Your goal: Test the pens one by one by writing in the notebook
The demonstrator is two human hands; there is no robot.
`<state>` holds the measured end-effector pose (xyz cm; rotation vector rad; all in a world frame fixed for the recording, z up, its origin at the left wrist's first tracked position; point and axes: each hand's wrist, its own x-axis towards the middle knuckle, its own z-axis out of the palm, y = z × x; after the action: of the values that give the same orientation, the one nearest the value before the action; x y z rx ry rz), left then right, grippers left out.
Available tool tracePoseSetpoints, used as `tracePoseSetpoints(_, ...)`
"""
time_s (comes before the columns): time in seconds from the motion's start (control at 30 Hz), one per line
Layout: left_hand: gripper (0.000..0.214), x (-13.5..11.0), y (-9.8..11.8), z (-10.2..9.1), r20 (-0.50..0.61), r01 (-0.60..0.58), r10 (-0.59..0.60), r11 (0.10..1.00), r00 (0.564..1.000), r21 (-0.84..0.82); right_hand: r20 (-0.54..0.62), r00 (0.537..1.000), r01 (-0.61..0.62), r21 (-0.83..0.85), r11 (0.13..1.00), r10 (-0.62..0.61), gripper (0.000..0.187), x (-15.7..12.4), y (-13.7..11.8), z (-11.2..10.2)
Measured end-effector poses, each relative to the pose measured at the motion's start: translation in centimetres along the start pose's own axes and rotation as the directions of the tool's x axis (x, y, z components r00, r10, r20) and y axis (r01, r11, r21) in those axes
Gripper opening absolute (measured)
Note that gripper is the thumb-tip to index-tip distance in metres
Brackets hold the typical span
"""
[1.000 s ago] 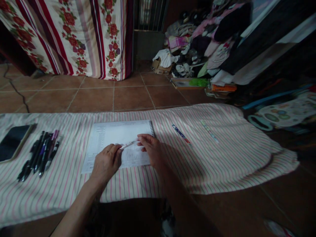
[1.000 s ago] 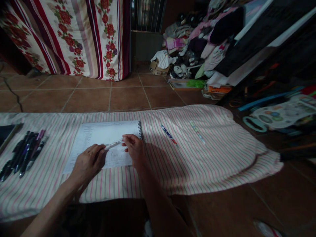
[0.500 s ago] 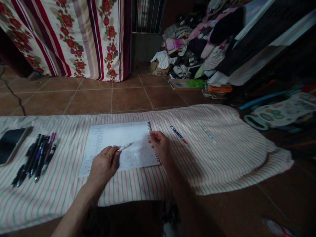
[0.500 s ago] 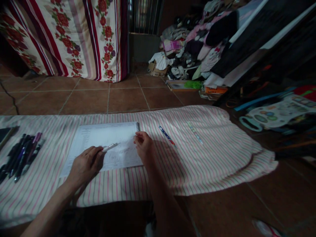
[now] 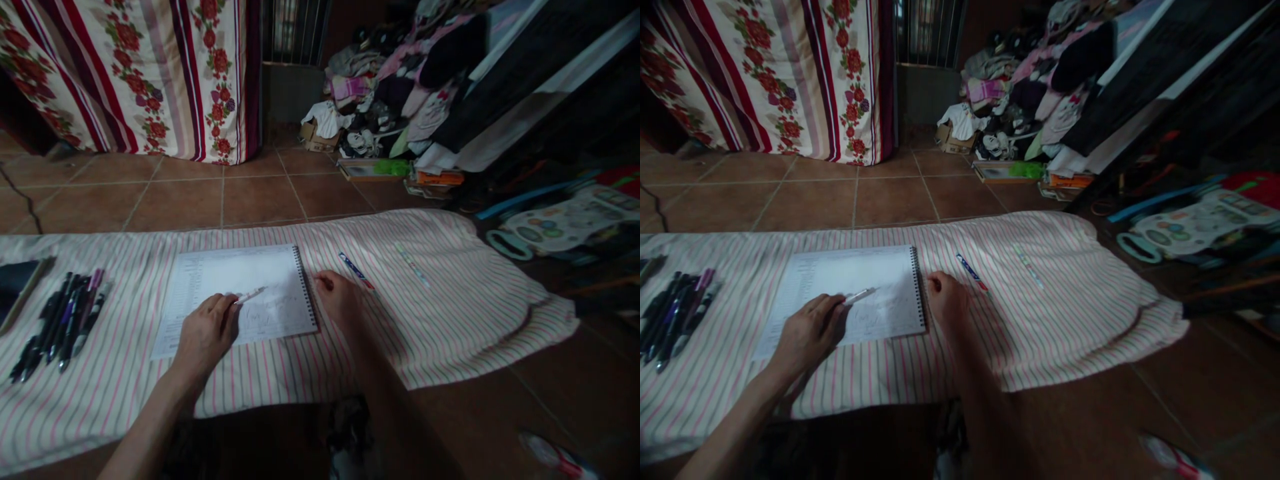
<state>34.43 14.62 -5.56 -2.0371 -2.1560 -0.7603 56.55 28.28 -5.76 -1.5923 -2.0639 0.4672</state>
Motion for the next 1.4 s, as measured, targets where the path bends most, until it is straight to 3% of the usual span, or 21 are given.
tracePoseSetpoints(0.3,0.032,0.2,0.1,0.1,-0.009,-0.018,0.018,1.0,1.0,0.0,0.013,0.999,0.049,-0.065,0.997,-0.048,0.024,0.1,-0.1,0.6)
tracePoseSetpoints(0.6,0.032,0.2,0.2,0.0,0.001,-0.012,0.012,1.0,1.0,0.002,0.024,0.999,0.036,0.003,0.999,-0.036,0.027,0.2,0.1,0.7)
tracePoseSetpoints(0.9,0.031,0.2,0.1,0.1,-0.006,-0.005,0.005,1.0,1.0,0.005,-0.149,0.987,0.072,0.123,0.99,-0.054,0.028,0.3,-0.9,0.6)
tracePoseSetpoints(1.17,0.029,0.3,0.2,-0.1,0.014,-0.002,0.001,0.999,1.0,0.033,-0.126,0.947,0.32,0.309,0.895,-0.296,0.023,-1.3,-4.7,1.5)
tracePoseSetpoints(1.4,0.027,0.3,0.2,-0.4,0.0,-0.036,0.036,0.998,0.999,0.059,-0.102,0.867,0.497,0.244,0.832,-0.488,0.026,-1.9,-5.7,3.1)
